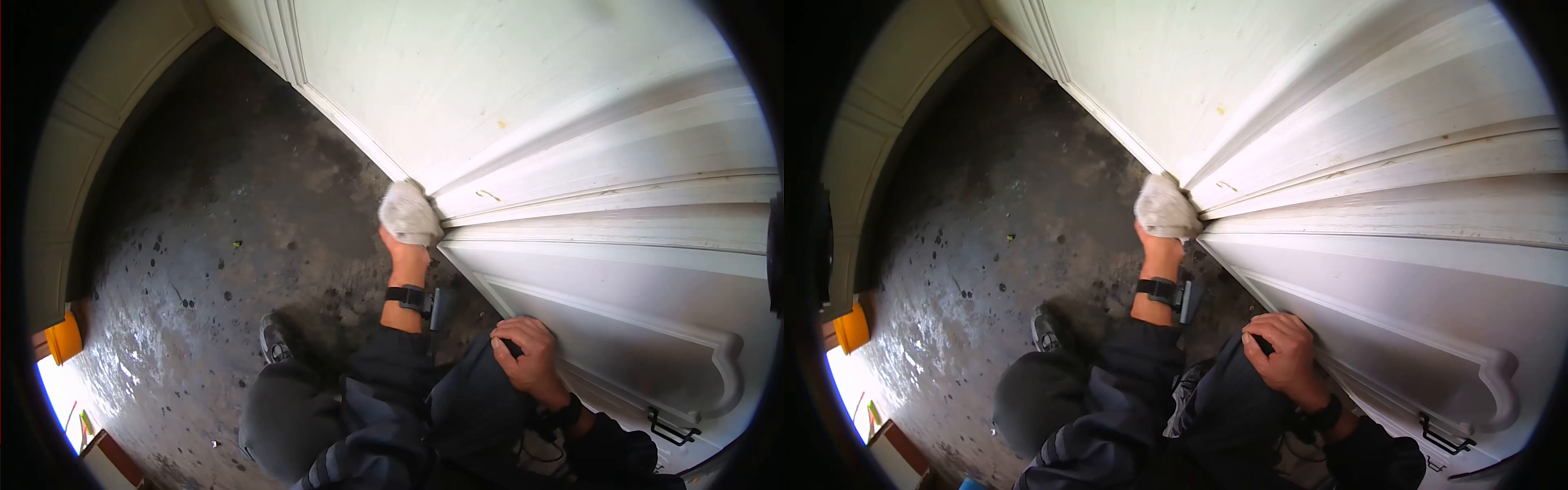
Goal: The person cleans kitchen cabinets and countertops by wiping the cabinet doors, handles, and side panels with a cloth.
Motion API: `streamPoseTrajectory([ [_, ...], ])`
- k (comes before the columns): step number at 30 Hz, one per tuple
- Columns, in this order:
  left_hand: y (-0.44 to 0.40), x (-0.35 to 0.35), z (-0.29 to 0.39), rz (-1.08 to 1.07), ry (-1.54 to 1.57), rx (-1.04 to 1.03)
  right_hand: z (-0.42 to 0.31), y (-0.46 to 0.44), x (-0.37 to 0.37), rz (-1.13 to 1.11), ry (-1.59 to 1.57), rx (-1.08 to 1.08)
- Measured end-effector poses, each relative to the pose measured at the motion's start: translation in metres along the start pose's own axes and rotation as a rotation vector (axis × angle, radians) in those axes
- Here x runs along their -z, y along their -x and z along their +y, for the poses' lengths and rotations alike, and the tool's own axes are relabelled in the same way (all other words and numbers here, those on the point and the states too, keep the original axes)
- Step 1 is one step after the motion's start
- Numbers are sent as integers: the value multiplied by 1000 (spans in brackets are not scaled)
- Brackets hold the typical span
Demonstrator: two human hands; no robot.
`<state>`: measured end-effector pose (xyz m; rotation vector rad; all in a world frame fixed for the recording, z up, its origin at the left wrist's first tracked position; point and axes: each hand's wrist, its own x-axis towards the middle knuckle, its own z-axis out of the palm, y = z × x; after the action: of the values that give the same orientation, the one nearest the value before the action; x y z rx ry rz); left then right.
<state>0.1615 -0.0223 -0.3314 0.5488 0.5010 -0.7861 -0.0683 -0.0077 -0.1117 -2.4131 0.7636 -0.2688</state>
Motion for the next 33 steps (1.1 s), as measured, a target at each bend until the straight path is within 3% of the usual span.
streamPoseTrajectory([
  [1, -1, -3, 10, -215, 90, -48, -2, -2, 0, 3, 1, 1],
  [4, -8, -46, 22, 85, -105, -201, 1, 4, 0, 4, -6, -9],
  [5, 2, -51, 11, 73, -364, -371, 2, 5, 1, 11, -8, -9],
  [7, -5, -36, -7, 68, -379, -402, 4, 4, 2, 27, -16, -5],
  [10, -11, -23, -16, 54, -105, -335, 3, 9, 4, 23, -21, -3],
  [13, -1, -30, -16, 108, -616, -490, 4, 14, 6, 40, -14, -23],
  [19, -26, -18, -23, 169, -1126, -840, 4, 16, 5, 47, 15, -59],
  [22, -84, 4, -1, -196, -7, -403, -4, 16, 4, 52, 42, -91],
  [23, -68, -43, 20, 46, -340, -521, -6, 14, 3, 55, 55, -90],
  [25, -129, -30, 69, -374, -607, -643, -8, 13, 2, 62, 71, -98],
  [26, -127, -51, 77, -136, -480, -575, -11, 15, 1, 63, 77, -104],
  [27, -149, -50, 90, -104, -648, -670, -14, 14, 1, 68, 89, -108],
  [29, -155, -59, 119, -79, -733, -461, -22, 11, 1, 87, 115, -111],
  [31, -146, -74, 127, -28, -786, -446, -28, 8, -1, 72, 101, -109],
  [33, -121, -71, 92, 68, -796, -622, -29, -3, -5, 62, 95, -91],
])
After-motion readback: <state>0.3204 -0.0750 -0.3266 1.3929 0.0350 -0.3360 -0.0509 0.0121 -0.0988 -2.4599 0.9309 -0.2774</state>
